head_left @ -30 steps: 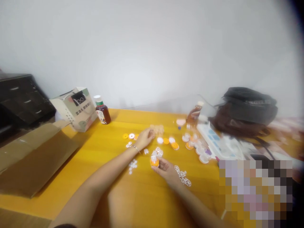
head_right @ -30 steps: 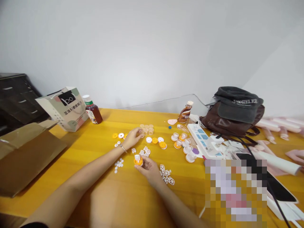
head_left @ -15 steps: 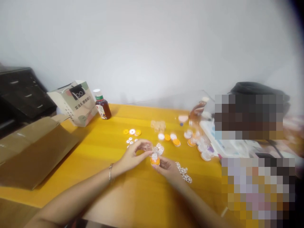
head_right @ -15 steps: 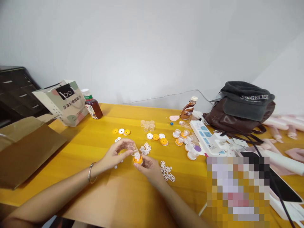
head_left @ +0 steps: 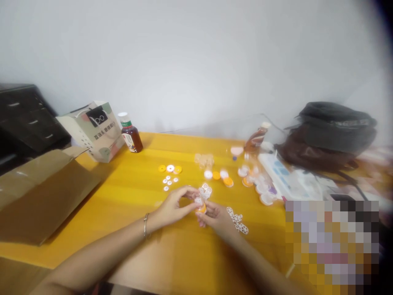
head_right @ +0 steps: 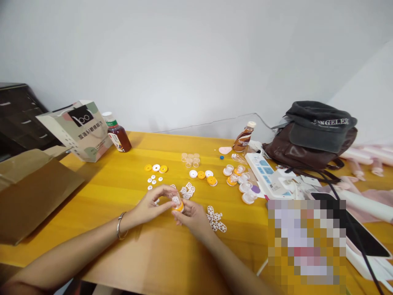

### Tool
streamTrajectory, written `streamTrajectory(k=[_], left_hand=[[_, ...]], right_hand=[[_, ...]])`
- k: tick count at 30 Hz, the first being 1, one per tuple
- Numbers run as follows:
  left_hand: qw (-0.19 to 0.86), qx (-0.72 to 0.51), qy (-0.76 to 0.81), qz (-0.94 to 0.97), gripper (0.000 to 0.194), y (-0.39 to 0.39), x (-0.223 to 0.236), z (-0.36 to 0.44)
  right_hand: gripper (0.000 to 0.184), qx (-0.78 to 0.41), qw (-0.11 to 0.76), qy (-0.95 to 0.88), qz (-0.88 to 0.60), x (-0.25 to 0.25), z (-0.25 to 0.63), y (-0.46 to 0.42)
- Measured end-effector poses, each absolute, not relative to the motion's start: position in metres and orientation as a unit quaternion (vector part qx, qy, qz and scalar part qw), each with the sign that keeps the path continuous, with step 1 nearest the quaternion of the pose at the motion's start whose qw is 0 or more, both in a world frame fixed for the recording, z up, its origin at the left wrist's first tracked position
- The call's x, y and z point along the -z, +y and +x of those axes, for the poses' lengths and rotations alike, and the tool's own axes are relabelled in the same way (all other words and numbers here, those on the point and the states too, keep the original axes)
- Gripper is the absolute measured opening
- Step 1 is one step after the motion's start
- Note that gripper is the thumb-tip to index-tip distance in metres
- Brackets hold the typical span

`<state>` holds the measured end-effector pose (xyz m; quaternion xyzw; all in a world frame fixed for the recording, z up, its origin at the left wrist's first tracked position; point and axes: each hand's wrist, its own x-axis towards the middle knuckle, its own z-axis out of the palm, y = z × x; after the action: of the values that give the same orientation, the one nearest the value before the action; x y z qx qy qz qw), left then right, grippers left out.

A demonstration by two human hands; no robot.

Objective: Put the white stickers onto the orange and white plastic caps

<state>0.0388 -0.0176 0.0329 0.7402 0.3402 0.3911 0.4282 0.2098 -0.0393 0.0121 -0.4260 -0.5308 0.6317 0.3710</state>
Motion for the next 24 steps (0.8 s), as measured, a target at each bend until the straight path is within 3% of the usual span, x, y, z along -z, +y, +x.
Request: streamTrajectory(k=[15, 24], left_hand=[[0.426, -0.422, 0.339, 0.725, 0.015, -0.0177, -0.0277, 0.0406], [0.538, -0.406, 0.297, 0.676, 0.017, -0.0147, -0.0272, 0.0361]], right_hand=[[0.028, -0.628, 0.377, -0.532, -0.425, -0.0127, 0.2112, -0.0417], [0.024, -0.676, 0.365, -0.509, -0.387, -0.0159, 0.2107, -0.0436]])
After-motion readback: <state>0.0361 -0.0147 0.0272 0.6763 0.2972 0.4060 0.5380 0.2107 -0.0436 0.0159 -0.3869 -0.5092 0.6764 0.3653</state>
